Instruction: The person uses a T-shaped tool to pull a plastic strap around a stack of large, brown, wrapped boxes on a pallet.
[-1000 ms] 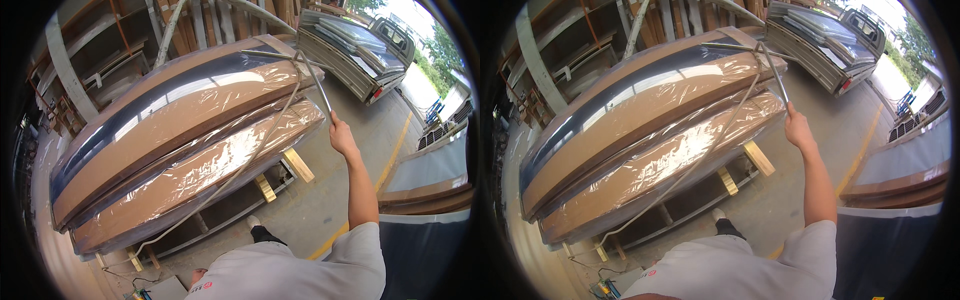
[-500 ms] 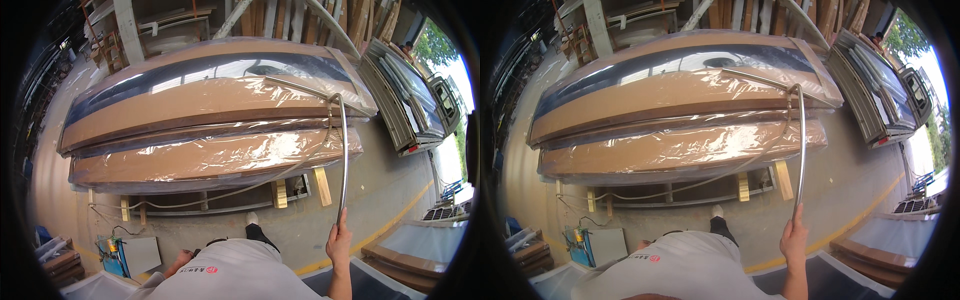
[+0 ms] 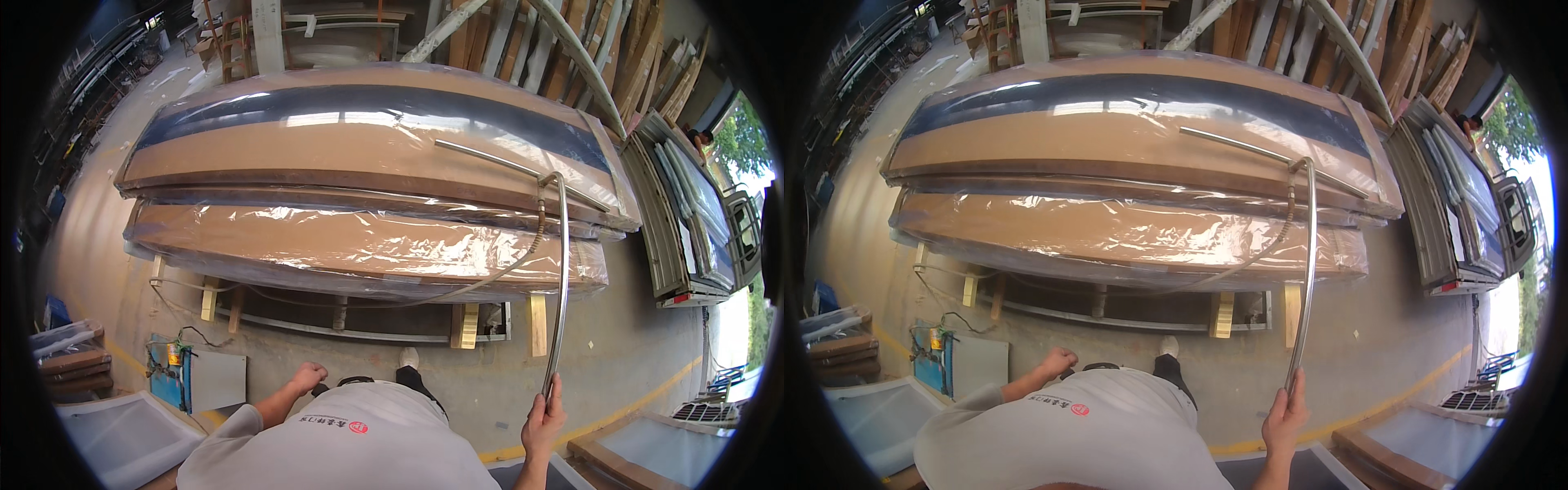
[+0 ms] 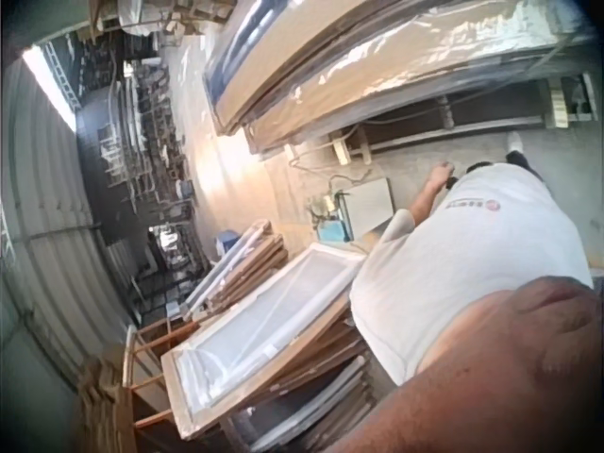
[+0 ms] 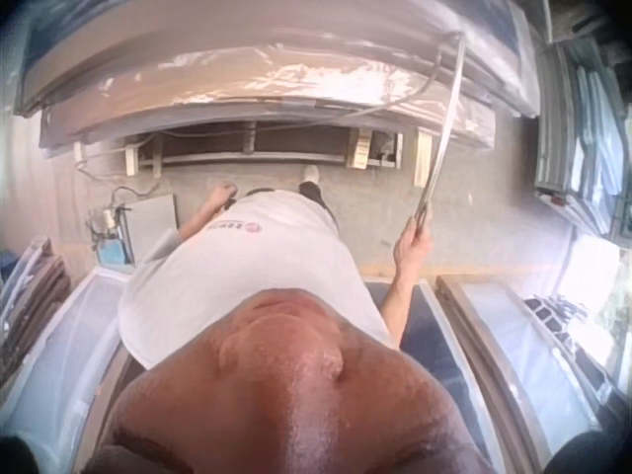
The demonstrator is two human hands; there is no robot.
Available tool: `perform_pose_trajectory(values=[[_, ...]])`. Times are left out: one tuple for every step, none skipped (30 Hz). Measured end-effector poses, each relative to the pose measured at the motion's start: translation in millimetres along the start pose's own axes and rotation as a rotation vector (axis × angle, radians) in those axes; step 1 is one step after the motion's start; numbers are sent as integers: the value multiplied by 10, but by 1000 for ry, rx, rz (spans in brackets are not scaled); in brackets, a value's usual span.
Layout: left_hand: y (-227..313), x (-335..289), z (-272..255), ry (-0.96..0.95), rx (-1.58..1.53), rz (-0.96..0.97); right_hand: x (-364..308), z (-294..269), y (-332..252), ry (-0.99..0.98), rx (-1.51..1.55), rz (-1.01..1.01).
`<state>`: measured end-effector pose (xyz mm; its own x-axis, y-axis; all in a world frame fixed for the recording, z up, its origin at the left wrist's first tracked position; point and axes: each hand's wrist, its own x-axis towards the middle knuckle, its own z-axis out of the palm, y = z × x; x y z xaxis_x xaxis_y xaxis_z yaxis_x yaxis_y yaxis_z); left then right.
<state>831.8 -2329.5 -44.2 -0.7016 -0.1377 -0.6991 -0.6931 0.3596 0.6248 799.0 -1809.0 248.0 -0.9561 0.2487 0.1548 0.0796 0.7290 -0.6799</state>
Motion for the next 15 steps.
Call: perform_pose_trajectory(values=[[13, -30, -14, -10, 31, 49, 21, 5, -24, 40, 22, -21], [13, -86, -36, -20, 62, 98, 41, -23, -56, 74, 38, -41], [20, -148, -59, -31, 92, 147, 43, -33, -120, 90, 23, -72], [25, -204, -65, -23, 47, 74, 37, -54, -202, 84, -3, -97], [19, -268, -57, -15, 2, 0, 35, -59, -283, 83, -27, -122], [-2, -319, -55, -7, -43, -75, 10, -73, -387, 60, -63, -139], [-53, -369, -81, 3, -30, -59, -23, -54, -474, 35, -99, -154], [-126, -379, -79, 6, -31, -41, -41, 3, -533, -7, -102, -147], [-207, -372, -65, 10, -32, -23, -54, 81, -580, -49, -106, -141], [-256, -362, -73, 10, -29, -4, -75, 177, -630, -89, -111, -129], [-222, -381, -79, 13, -25, -11, -73, 309, -676, -99, -65, -147], [-191, -413, -68, 16, -20, -18, -113, 452, -703, -125, -49, -145], [-159, -403, -72, 19, -18, -22, -139, 597, -736, -148, -35, -147], [-240, -393, -53, 11, -55, -3, -164, 692, -784, -183, -22, -152], [-331, -370, -18, 4, -92, 15, -172, 747, -844, -199, -25, -171]])
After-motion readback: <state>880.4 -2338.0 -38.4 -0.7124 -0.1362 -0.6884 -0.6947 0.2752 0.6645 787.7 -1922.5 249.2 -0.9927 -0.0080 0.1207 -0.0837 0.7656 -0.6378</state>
